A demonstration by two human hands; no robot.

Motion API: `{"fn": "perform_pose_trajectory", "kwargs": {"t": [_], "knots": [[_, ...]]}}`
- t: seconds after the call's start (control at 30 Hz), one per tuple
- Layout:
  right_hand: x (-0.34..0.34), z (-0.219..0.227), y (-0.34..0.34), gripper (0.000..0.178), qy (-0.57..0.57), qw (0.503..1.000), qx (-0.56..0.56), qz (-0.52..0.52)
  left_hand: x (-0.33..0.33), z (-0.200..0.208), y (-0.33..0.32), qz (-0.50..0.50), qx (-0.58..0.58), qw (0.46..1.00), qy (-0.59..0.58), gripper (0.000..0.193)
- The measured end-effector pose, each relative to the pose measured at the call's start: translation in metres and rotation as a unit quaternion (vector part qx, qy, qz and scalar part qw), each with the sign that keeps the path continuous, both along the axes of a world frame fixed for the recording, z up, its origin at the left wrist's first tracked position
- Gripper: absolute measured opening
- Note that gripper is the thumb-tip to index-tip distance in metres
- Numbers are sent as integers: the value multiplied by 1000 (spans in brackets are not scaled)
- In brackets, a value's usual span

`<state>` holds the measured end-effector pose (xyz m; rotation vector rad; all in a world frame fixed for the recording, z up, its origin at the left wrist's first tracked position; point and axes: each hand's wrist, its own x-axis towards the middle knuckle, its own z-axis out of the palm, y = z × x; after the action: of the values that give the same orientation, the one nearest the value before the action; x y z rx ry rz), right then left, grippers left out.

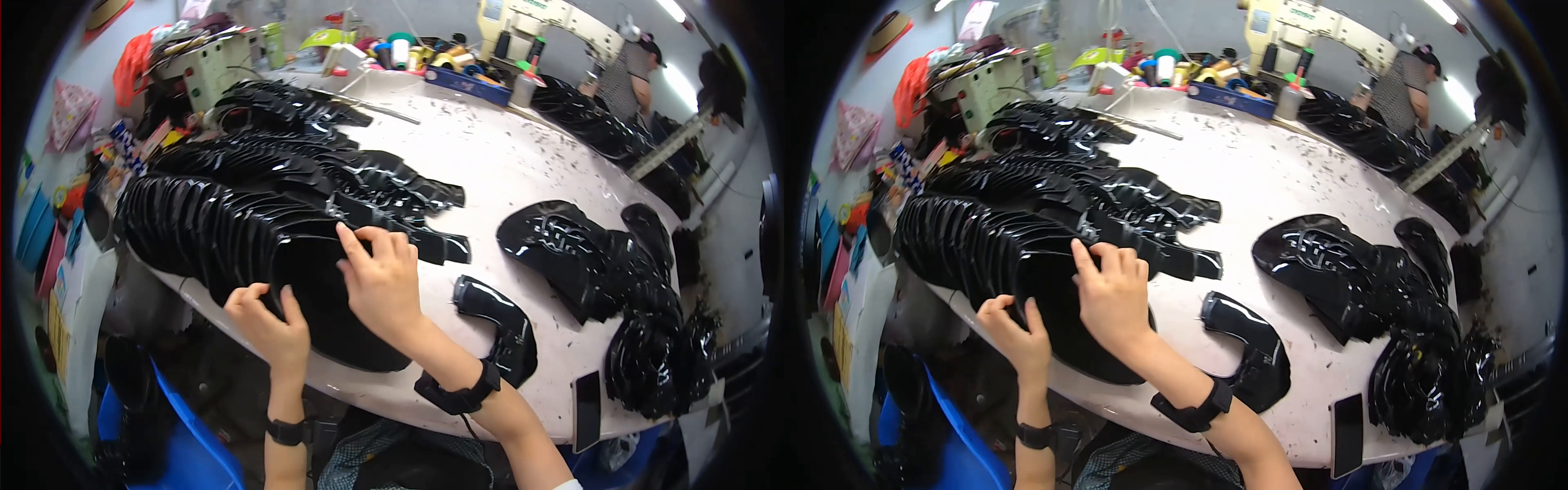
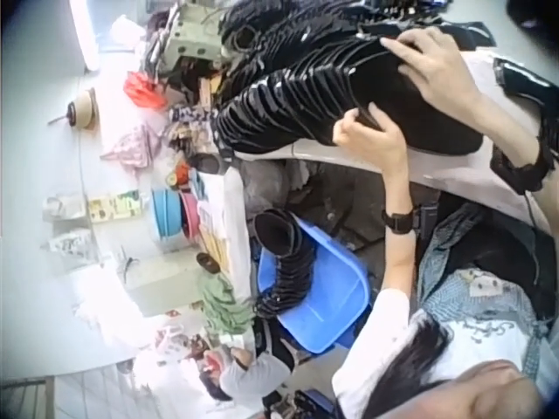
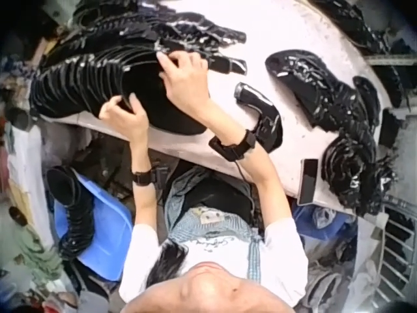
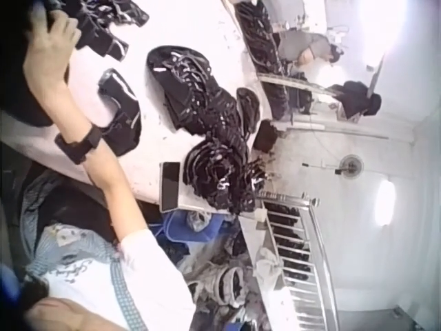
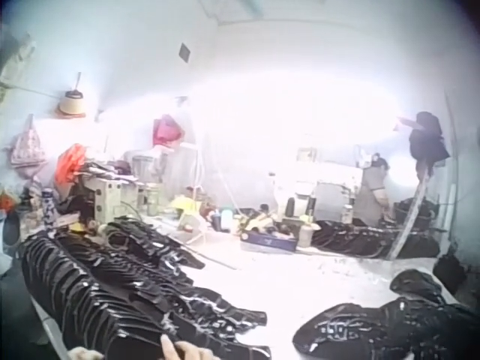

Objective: Inspecting and organizing black patent leather shoe upper components at a manufacturing workbench.

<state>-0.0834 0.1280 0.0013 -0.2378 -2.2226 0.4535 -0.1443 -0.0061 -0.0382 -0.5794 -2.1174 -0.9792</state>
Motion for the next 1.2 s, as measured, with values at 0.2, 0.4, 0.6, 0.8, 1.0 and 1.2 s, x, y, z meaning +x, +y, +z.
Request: {"fn": "perform_pose_trajectory", "kwargs": {"t": [0.2,0.4,0.6,0.8,1.0,1.2], "knots": [[100,11,2,67,-231,972,2,32,6,10,-9,-31,-11,999,-31,34],[220,-47,21,68,-386,918,96,15,17,11,-13,-48,-27,998,-16,51],[264,-56,11,63,-298,954,-1,-15,58,25,5,-86,-38,993,68,45],[295,-53,26,37,-34,997,-24,-63,152,22,42,-486,-165,857,34,25],[363,4,92,8,92,897,20,-432,198,-5,49,-638,-246,727,-55,54],[436,-15,132,22,-207,778,-125,-579,207,-25,56,-631,-270,726,-55,60]]}}
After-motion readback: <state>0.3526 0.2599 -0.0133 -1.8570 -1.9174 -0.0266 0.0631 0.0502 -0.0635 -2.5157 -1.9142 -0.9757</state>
